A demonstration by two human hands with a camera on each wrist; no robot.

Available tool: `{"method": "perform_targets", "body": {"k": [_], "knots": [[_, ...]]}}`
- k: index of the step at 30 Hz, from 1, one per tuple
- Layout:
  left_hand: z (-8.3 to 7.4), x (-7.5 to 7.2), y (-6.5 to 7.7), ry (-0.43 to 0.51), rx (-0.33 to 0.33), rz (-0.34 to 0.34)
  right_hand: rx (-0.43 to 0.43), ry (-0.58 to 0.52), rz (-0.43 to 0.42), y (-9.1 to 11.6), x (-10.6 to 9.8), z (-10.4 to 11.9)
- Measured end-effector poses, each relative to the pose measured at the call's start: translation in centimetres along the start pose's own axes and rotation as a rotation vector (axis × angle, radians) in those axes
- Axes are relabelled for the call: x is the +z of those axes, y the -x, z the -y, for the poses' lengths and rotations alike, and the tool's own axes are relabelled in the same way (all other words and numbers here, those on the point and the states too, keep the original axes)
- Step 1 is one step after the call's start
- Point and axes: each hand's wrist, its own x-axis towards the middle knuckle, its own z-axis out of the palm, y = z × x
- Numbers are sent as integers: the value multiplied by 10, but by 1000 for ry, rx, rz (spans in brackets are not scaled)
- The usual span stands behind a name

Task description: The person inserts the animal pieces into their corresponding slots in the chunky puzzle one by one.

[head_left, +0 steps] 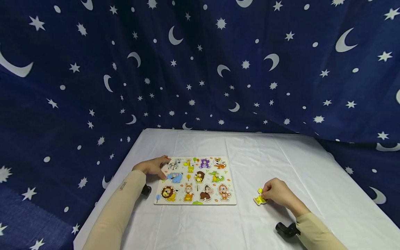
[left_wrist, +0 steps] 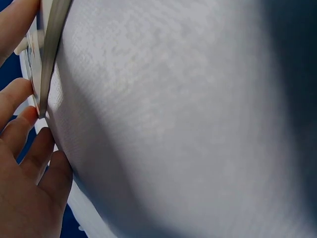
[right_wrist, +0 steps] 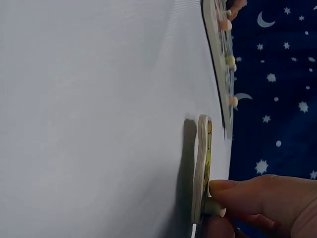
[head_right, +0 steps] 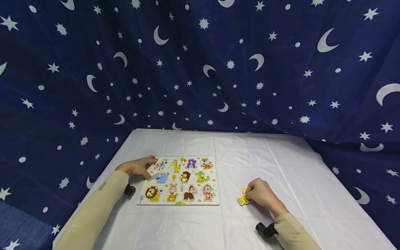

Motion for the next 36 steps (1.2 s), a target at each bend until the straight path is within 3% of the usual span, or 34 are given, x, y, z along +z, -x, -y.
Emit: {"method": "perform_targets", "body": {"k": [19,36], "knots": [[0,6,9,-2,2,-6,-112,-45,18,-45,24,40],[-2,1,11,20,9,-19,-200,-95,42,-98,49,103]]}}
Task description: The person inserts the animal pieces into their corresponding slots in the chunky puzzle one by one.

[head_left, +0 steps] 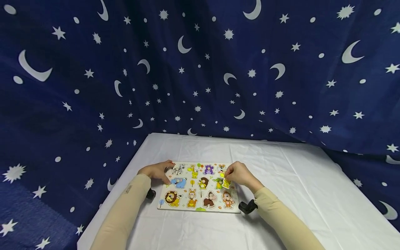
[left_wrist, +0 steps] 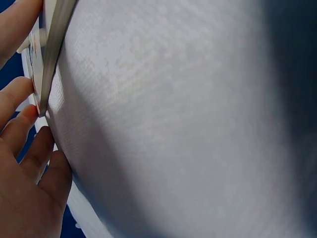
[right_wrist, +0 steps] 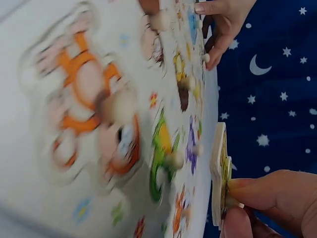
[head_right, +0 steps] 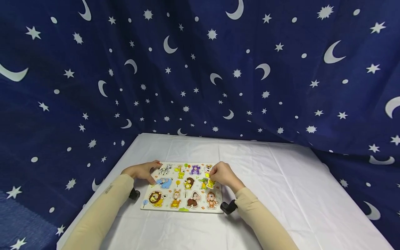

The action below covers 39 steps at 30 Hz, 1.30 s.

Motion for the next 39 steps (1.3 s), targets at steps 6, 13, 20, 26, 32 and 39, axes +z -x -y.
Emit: {"method": "perform_targets", "body": {"k": [6,13,20,26,32,39], "knots": [[1,2,0,-20,-12,-8,-24,-24,6,-14,15,10],[0,3,-3,-18,-13,-5,-11,-58,13,-27,28,16],[0,2,-4,-1,-18,-4,-44,-47,10,-39,35,21],[0,-3,-7,-21,-16,12,-51,-63,19,-48,38,32],[0,-4,-6,-28,-40,16,-58,-72,38,-55,45,44],[-2,0,-4,-30,-47,5,-70,-79,59,-65,58,50]]}}
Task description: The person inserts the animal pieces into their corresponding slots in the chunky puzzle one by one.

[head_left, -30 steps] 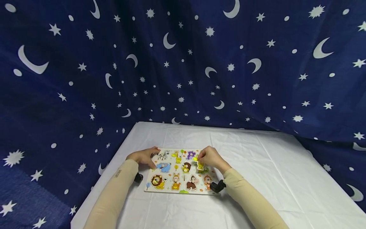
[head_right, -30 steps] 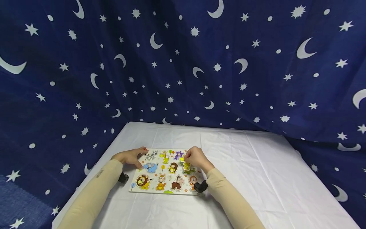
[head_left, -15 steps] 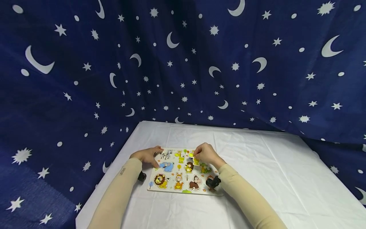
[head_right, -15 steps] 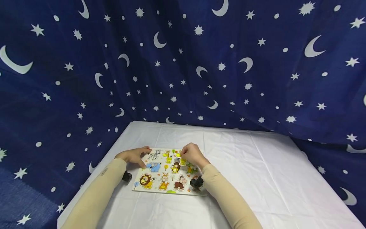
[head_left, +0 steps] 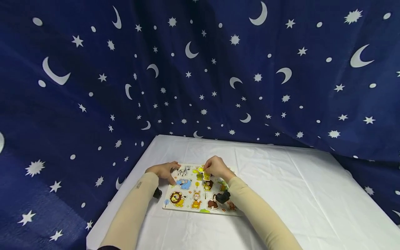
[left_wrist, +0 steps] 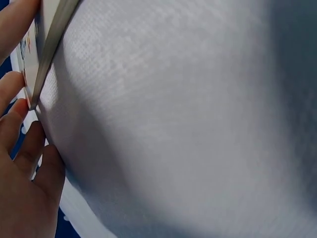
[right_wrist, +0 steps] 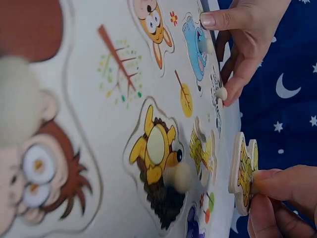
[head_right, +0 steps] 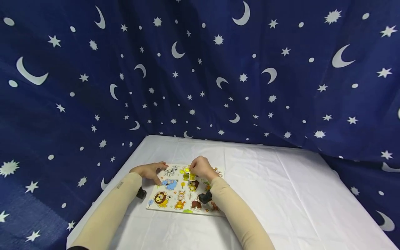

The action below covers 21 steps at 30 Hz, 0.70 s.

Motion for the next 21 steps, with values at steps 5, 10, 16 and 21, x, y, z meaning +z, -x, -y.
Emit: {"method": "perform_targets", "body": {"k": [5,10,16,21], "knots": [[0,1,1,-8,4,-11,-12,12,2,-10,6,2],[-1,1,3,-3,-9,-31,-16,37,-5,-18,10,1],[1,3,4,24,-14,-22,32,15,26,-25,19,-2],[3,3,4,40,1,-32,34,22,32,-32,26,-4]]}}
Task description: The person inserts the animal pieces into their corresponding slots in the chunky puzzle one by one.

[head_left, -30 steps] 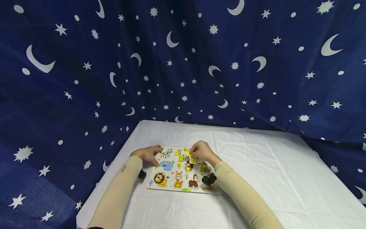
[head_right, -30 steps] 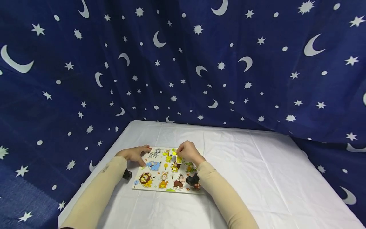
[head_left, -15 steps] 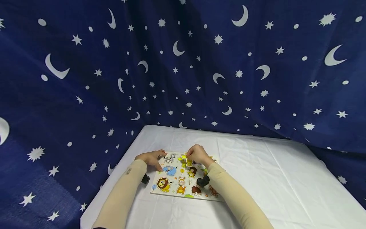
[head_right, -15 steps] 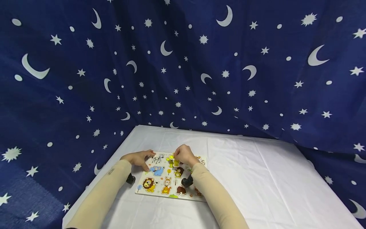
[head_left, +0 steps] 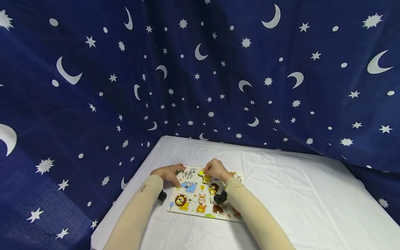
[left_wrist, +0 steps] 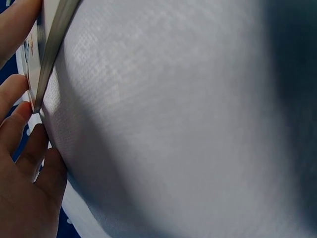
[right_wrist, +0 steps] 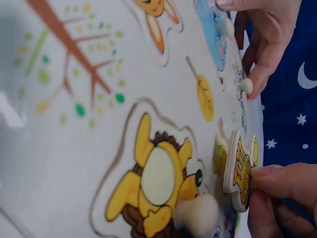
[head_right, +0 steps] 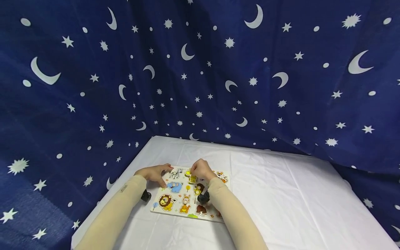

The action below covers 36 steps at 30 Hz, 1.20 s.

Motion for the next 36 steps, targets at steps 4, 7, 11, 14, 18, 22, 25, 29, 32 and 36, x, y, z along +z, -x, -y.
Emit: {"method": "perform_targets", "body": {"k": [4,7,11,14,18,22,25,29,32,36], "knots": [[-2,-1,0,5,-4,-4,-5,4,5,-4,2,-2],[-4,0,-1,-8,-10,6,12,1,12,-5,4,-5],[-8,1,-3,-23,-2,15,31,-8,10,-6,5,-7],[-8,-1,-5,-9,-4,3,19,-27,13,-8,5,-6],[-4,-2,-6,-7,-13,2,19,-47,35,-9,6,-2],[-1,-2,-6,-37,-23,12,27,-40,48,-9,7,-1],[-2,-3,-7,-39,-27,3,20,-39,41,-8,7,-1],[-4,-3,-7,-34,-17,9,12,-21,31,-6,7,-1],[-7,-1,-4,-26,-27,17,1,-5,39,-3,8,-1],[-7,1,0,-24,-41,-1,-24,16,77,3,3,-1]]}}
